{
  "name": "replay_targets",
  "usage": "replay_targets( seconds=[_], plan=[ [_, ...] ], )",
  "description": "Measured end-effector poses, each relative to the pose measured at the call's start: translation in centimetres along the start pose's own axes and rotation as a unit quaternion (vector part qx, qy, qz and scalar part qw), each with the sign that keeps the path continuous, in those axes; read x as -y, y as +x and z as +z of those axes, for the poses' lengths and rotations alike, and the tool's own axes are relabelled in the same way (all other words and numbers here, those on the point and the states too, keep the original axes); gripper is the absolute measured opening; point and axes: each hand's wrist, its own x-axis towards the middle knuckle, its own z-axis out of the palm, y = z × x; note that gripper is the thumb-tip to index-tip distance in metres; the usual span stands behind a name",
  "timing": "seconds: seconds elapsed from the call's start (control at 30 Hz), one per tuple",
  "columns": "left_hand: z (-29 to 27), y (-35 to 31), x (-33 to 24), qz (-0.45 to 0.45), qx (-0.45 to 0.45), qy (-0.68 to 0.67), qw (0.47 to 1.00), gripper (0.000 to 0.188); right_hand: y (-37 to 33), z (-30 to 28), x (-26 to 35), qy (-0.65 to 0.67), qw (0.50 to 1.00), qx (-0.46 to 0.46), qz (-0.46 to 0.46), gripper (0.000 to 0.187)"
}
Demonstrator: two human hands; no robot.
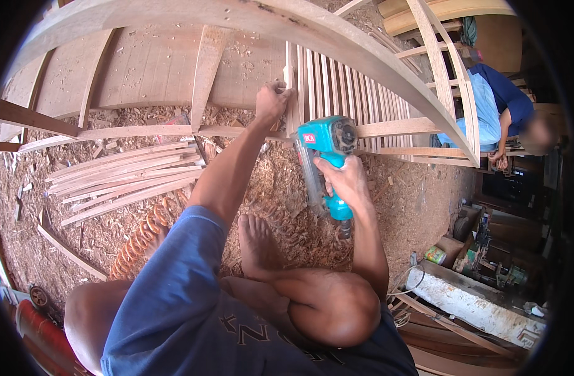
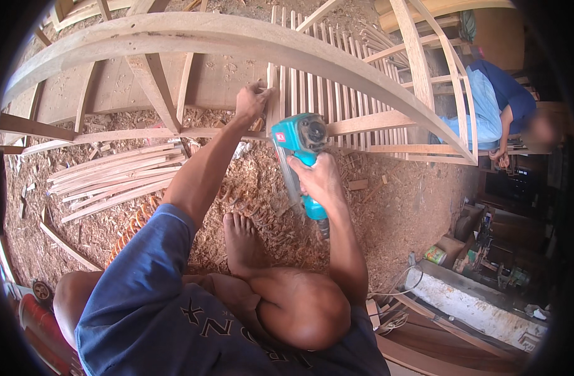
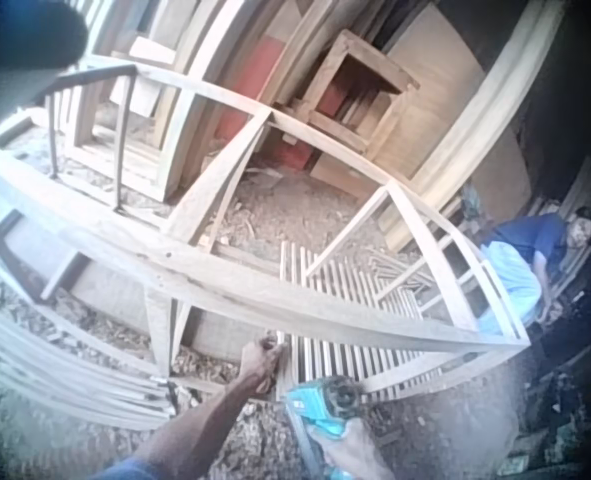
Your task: The person assembles a curved wooden frame by placing thin wooden slats between two curved rails and securing them with a pneumatic nail gun. The person repeatedly picks up slats, positions them, and fastens them in place.
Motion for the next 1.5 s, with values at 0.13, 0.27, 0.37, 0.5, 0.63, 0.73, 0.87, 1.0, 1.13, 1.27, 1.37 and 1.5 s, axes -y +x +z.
replay_targets(
  seconds=[0.13, 0.27, 0.37, 0.5, 0.63, 0.73, 0.87, 1.0, 1.13, 1.27, 1.37, 1.5],
  plan=[
    [-0.3, 0.0, -0.3, -0.022, 0.022, 0.007, 0.999, 0.045, -0.8, -0.4, 0.0, 0.009, 1.000, -0.008, 0.009, 0.028],
    [-0.8, -0.5, -1.3, -0.042, 0.045, 0.013, 0.998, 0.046, -3.3, -1.0, -1.3, 0.023, 0.999, -0.010, 0.032, 0.026],
    [-0.8, -0.9, -2.3, -0.077, 0.044, -0.017, 0.996, 0.055, -6.5, -0.9, -3.8, 0.044, 0.996, -0.016, 0.079, 0.025],
    [-0.8, -1.1, -3.3, -0.099, 0.079, 0.068, 0.990, 0.061, -10.2, 1.2, -8.3, 0.129, 0.984, -0.034, 0.115, 0.022],
    [-1.0, -1.4, -4.1, -0.117, 0.108, 0.078, 0.984, 0.064, -13.4, 3.1, -12.8, 0.176, 0.976, -0.058, 0.112, 0.020],
    [-1.2, -1.6, -4.6, -0.135, 0.117, 0.046, 0.983, 0.059, -14.6, 4.1, -15.2, 0.185, 0.971, -0.083, 0.128, 0.021],
    [-1.6, -1.4, -4.7, -0.157, 0.188, -0.039, 0.969, 0.042, -16.1, 4.7, -12.3, 0.014, 0.972, -0.195, 0.132, 0.020],
    [-1.7, -1.0, -4.0, -0.177, 0.243, -0.071, 0.951, 0.039, -21.0, 2.0, -2.6, -0.110, 0.974, -0.142, -0.138, 0.022],
    [-1.0, -0.8, -3.6, -0.201, 0.268, -0.076, 0.939, 0.044, -22.7, 0.2, 4.5, -0.170, 0.940, -0.077, -0.287, 0.024],
    [0.1, -1.8, -4.3, -0.206, 0.221, -0.118, 0.946, 0.063, -22.5, 0.0, 5.4, -0.151, 0.939, -0.059, -0.304, 0.023],
    [1.1, -3.1, -5.0, -0.119, 0.117, -0.066, 0.984, 0.086, -22.9, 0.3, 4.6, -0.173, 0.939, -0.057, -0.293, 0.026],
    [1.9, -4.3, -5.4, -0.097, 0.029, 0.029, 0.994, 0.111, -23.3, 0.7, 4.1, -0.161, 0.941, -0.070, -0.291, 0.025]
  ],
)
